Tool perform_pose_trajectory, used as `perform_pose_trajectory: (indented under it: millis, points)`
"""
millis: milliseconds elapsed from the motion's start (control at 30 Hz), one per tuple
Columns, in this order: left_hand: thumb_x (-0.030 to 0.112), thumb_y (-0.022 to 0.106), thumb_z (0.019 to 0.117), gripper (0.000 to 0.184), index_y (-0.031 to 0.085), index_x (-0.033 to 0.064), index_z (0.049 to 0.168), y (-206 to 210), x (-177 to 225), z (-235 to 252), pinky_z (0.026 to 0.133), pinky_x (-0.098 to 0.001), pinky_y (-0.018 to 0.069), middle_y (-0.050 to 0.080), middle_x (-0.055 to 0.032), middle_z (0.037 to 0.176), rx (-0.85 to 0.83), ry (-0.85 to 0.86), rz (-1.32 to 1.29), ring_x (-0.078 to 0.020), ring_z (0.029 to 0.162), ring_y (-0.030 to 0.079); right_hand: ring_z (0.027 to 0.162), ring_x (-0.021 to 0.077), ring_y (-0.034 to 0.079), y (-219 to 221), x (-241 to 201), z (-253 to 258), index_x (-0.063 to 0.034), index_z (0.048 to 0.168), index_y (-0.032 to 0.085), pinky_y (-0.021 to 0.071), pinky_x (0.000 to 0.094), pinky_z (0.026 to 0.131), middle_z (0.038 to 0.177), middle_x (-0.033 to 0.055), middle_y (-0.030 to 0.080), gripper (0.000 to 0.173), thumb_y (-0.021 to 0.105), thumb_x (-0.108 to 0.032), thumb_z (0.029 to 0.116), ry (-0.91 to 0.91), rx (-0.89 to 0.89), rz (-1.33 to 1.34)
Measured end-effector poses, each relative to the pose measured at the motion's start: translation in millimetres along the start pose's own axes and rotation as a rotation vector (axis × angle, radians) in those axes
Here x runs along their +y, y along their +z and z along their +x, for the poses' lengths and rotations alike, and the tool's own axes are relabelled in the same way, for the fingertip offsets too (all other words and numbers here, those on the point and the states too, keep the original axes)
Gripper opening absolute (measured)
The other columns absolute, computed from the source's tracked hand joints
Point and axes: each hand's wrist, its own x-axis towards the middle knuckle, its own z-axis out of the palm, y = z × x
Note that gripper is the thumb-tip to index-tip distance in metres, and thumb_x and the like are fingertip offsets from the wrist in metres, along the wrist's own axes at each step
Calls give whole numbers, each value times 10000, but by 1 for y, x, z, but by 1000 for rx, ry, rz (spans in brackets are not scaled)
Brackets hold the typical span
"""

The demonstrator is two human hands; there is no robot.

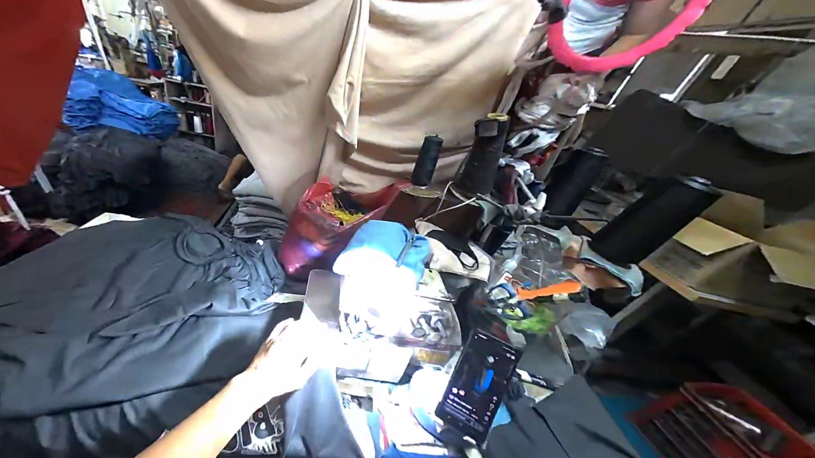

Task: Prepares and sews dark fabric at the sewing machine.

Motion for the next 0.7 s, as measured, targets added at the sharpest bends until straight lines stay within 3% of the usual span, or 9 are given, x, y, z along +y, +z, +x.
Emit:
perform_pose_trajectory:
  millis: [100, 167, 233, 333, 400, 433, 533, 633, 700]
  points:
    - [361, 432, 1053, 534, 505, 120, 1523, -2, -2, 9, 1261, -525, 191, 448, -94, 1603, -84, -111, 71, -256, 1525, 346, 935, 265, 742, 51, -47, 52, 58, 1024, 762, 603, 412, 874, 1000, 194, 752, 195, 680, -69, 901, 14, -102, 152]
    - [340, 437, 1047, 564, 444, 110, 1562, 1, -4, 13, 1262, -550, 159, 369, -98, 1651, -93, -146, 130, -278, 1567, 244, 1028, 195, 715, 80, -64, 79, 43, 1172, 715, 580, 348, 942, 1117, 166, 734, 278, 652, -119, 955, 186, -321, 396]
    - [354, 423, 1049, 590, 401, 109, 1585, 5, -5, 13, 1257, -586, 132, 322, -106, 1672, -90, -138, 145, -304, 1583, 182, 1055, 171, 706, 98, -67, 95, 38, 1214, 694, 564, 334, 966, 1145, 156, 730, 308, 663, -151, 972, 250, -476, 518]
    - [405, 419, 1058, 558, 512, 98, 1515, 13, 0, 4, 1231, -625, 212, 450, -128, 1598, 19, -19, 75, -324, 1528, 335, 892, 90, 668, 100, -61, 89, -2, 1065, 731, 557, 308, 860, 956, 59, 724, 240, 672, -205, 950, 252, -583, 550]
    - [412, 389, 1072, 550, 515, 104, 1510, 5, 12, 1, 1240, -603, 214, 463, -132, 1587, -46, -4, 54, -321, 1510, 368, 619, 11, 561, 92, -62, 80, -65, 905, 696, 497, 217, 596, 718, -49, 622, 140, 676, -201, 931, 364, -615, 654]
    - [410, 385, 1076, 535, 533, 114, 1495, 2, 16, 3, 1236, -595, 232, 478, -135, 1575, -68, 0, 69, -326, 1497, 389, 559, 4, 517, 87, -63, 77, -78, 870, 675, 461, 203, 537, 668, -68, 583, 110, 674, -176, 922, 422, -608, 711]
    - [376, 459, 1051, 498, 595, 85, 1431, 7, 8, 16, 1216, -562, 295, 546, -159, 1507, -19, 31, 82, -350, 1443, 455, 591, -8, 544, 79, -70, 80, -32, 915, 691, 488, 188, 575, 700, -61, 616, 82, 664, -108, 931, 423, -489, 751]
    - [356, 484, 1051, 492, 588, 75, 1441, 12, -5, 33, 1241, -525, 251, 539, -152, 1519, 14, 77, 73, -334, 1476, 417, 695, 20, 564, 81, -74, 92, 2, 987, 684, 497, 215, 674, 797, -17, 635, 142, 663, -135, 958, 424, -445, 689]
    - [338, 499, 1044, 499, 579, 49, 1442, 11, -12, 43, 1261, -517, 200, 526, -175, 1523, -15, 88, 69, -340, 1497, 379, 709, 29, 573, 84, -78, 100, 13, 993, 696, 505, 221, 685, 807, 0, 643, 148, 689, -126, 944, 441, -391, 667]
